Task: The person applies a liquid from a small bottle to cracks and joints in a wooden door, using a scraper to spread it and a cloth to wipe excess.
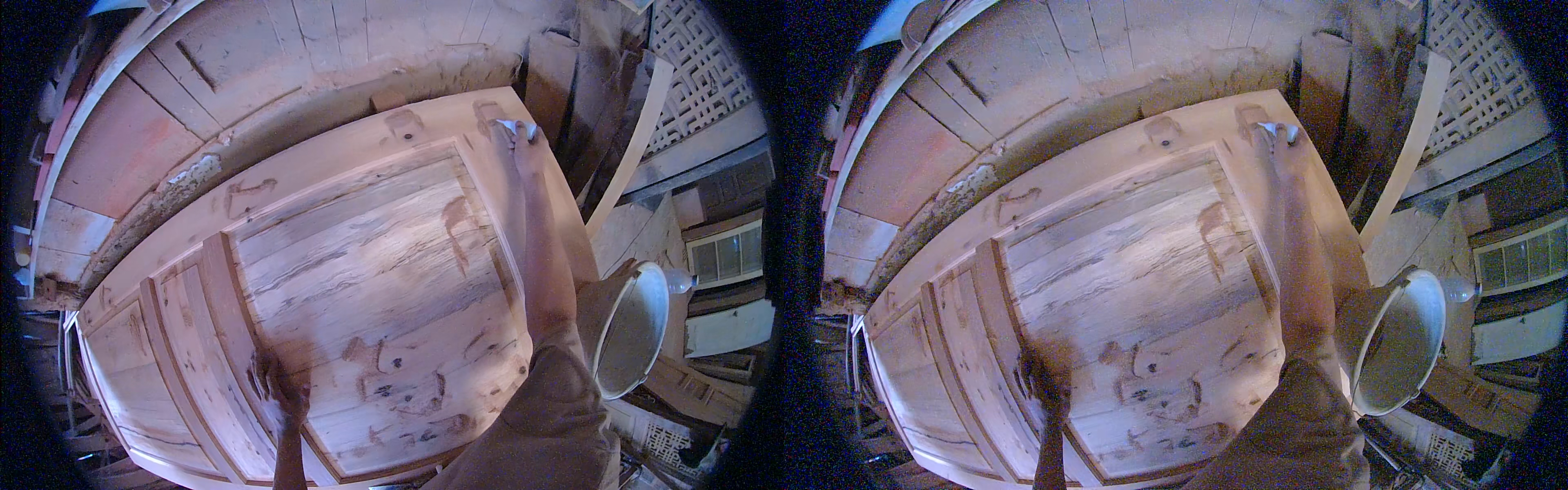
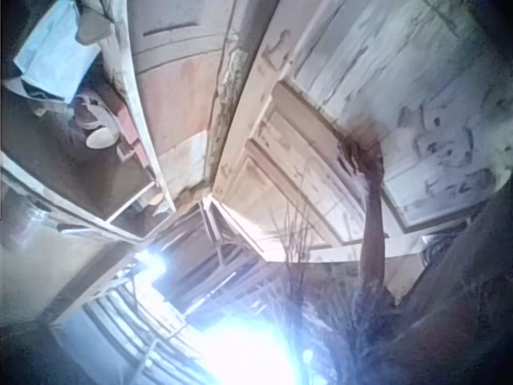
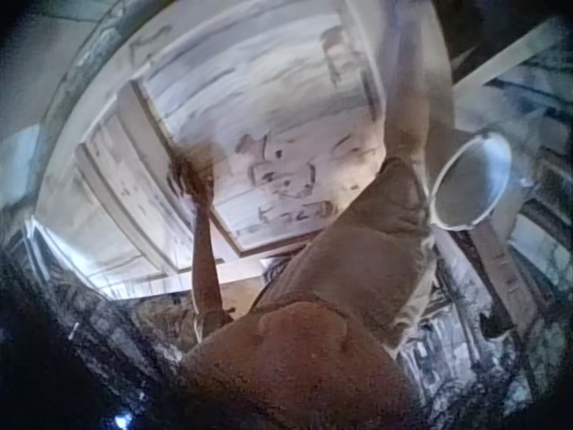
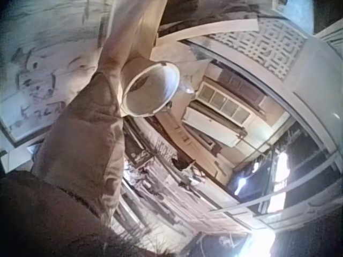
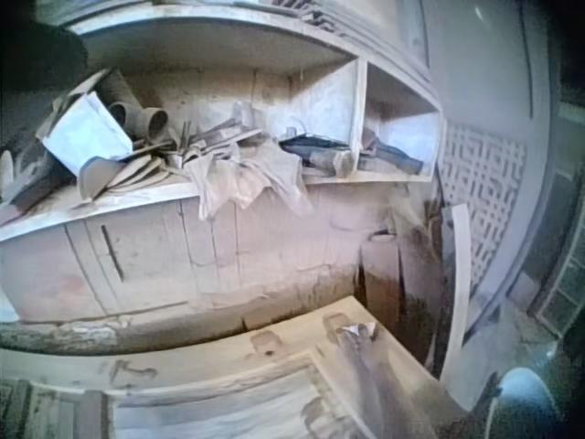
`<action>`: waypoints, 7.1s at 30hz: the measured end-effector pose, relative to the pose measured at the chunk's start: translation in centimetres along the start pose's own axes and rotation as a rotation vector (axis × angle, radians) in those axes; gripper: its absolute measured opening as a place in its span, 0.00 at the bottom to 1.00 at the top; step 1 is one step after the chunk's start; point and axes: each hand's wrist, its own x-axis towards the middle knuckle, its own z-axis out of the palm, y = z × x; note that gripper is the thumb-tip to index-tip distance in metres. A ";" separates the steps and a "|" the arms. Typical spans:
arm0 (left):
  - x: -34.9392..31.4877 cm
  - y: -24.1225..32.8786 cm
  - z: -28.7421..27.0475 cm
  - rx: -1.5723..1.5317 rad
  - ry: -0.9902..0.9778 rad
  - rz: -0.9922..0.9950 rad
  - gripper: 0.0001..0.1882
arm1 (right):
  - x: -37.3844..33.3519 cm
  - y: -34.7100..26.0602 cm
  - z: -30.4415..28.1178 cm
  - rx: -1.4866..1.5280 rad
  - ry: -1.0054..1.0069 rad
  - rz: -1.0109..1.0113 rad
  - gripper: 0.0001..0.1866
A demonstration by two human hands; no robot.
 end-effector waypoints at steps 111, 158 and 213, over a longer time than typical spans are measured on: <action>-25.4 2.4 -3.4 -0.718 0.511 -0.639 0.17 | -43.9 -17.1 -28.0 1.112 -0.179 0.996 0.12; -32.3 1.3 -0.9 -0.218 0.381 -0.412 0.14 | -20.1 -6.1 -9.4 0.093 -0.640 0.081 0.08; -31.4 1.6 -1.6 -0.219 0.356 -0.381 0.18 | -20.8 -6.8 -9.6 0.130 -0.555 0.142 0.10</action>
